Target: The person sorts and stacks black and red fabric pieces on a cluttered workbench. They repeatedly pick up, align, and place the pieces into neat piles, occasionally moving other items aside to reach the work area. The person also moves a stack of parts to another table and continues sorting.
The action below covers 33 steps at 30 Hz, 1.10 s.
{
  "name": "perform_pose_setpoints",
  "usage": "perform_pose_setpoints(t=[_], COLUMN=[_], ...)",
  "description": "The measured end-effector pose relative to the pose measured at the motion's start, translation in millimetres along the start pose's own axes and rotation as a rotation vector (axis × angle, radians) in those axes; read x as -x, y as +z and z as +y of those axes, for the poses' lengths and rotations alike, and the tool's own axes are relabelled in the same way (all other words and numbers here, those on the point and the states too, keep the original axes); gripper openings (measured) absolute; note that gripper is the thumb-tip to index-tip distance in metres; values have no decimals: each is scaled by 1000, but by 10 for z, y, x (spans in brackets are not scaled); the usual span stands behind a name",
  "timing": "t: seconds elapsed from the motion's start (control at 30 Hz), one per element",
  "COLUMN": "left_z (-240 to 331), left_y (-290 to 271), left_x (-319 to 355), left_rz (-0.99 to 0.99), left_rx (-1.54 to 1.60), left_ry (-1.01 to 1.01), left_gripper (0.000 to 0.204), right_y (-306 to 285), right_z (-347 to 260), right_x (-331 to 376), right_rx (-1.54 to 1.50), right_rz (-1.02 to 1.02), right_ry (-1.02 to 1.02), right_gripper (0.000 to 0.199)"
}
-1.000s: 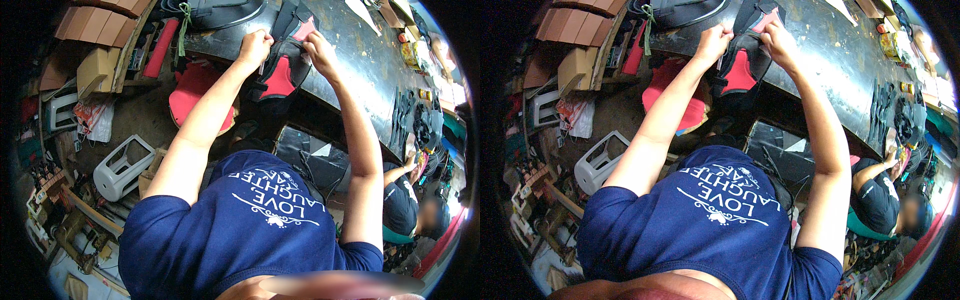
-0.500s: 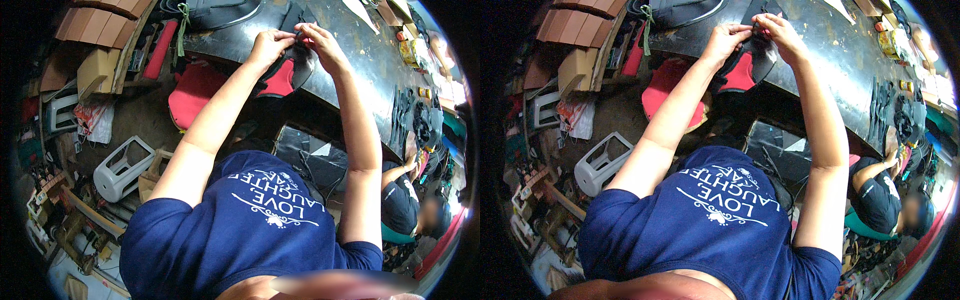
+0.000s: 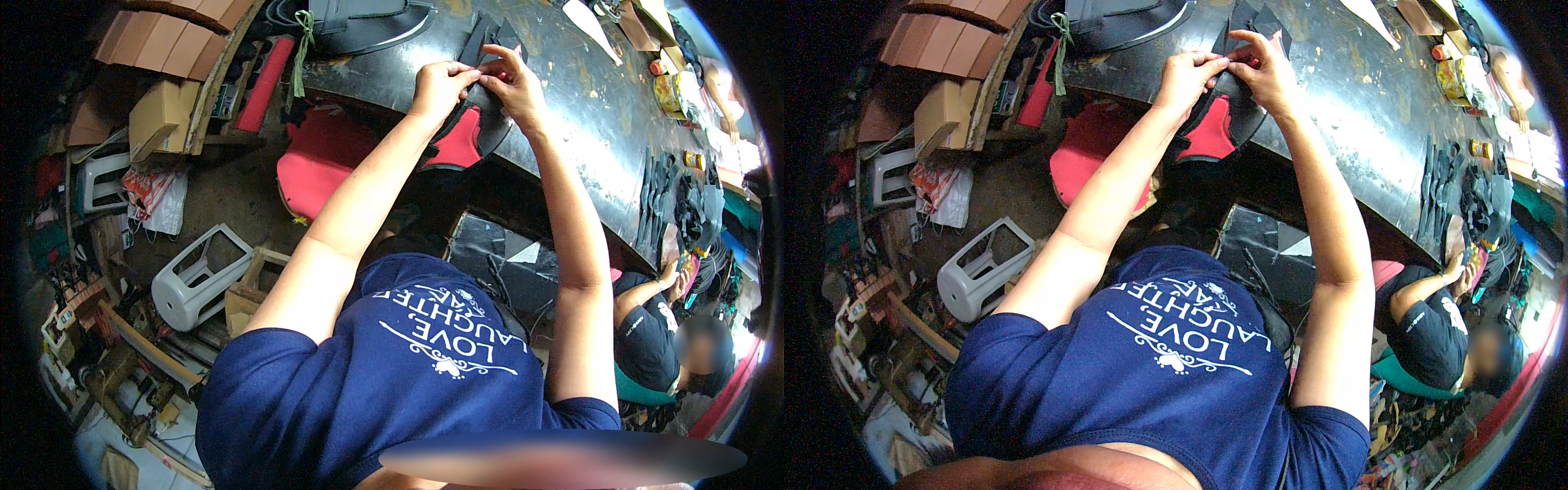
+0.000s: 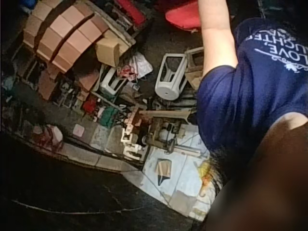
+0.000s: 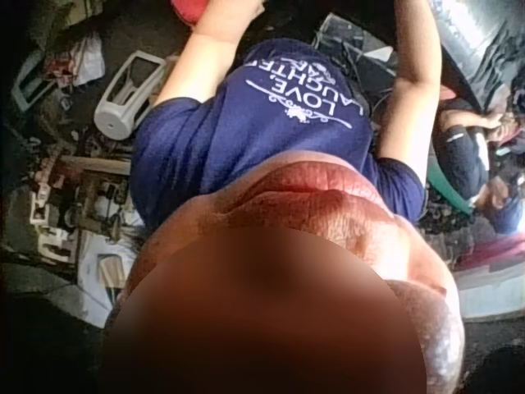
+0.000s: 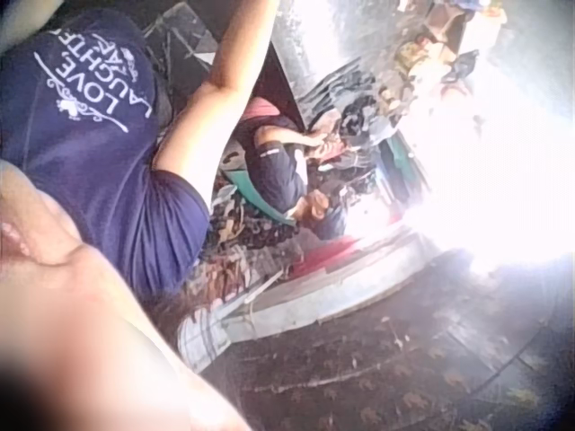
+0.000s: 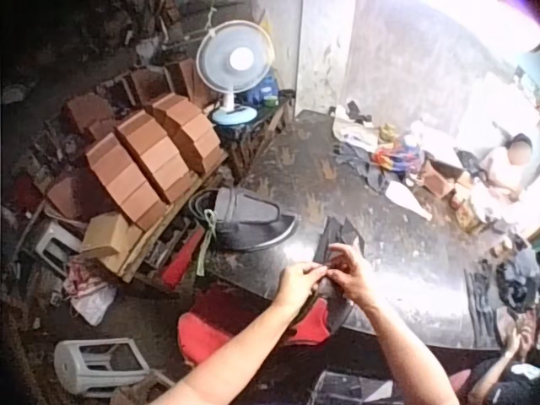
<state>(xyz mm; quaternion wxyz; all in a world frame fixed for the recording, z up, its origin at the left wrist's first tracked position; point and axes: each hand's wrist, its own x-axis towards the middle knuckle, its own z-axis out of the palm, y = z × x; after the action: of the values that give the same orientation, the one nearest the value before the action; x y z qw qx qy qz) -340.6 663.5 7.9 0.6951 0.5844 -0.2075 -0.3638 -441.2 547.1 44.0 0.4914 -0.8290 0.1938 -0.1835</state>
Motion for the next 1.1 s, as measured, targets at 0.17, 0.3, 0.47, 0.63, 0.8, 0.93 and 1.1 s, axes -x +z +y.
perform_pose_setpoints(t=[0.17, 0.3, 0.47, 0.63, 0.8, 0.93, 1.1], left_z=[36, 108, 149, 71, 2, -48, -85], left_y=[-11, -40, -42, 42, 14, -2, 1], left_x=[-43, -90, -84, 48, 42, -36, -66], left_rz=[57, 27, 22, 208, 195, 67, -24], left_rx=[-20, -311, -731, -855, -685, -64, 264], left_ry=[-24, 10, 364, 688, 728, 168, -105], left_gripper=[12, 12, 10, 7, 10, 6, 8], right_y=[173, 183, 166, 157, 101, 119, 166], right_z=[11, -30, -33, 19, 74, 94, 93], right_x=[16, 9, -15, -32, -49, -6, 93], right_rx=[185, 718, 825, 796, 606, 320, 259], right_rz=[241, 269, 224, 226, 164, 236, 287], right_ry=[-99, -420, -412, -362, -250, -125, -188], right_gripper=[33, 25, 12, 9, 17, 11, 11])
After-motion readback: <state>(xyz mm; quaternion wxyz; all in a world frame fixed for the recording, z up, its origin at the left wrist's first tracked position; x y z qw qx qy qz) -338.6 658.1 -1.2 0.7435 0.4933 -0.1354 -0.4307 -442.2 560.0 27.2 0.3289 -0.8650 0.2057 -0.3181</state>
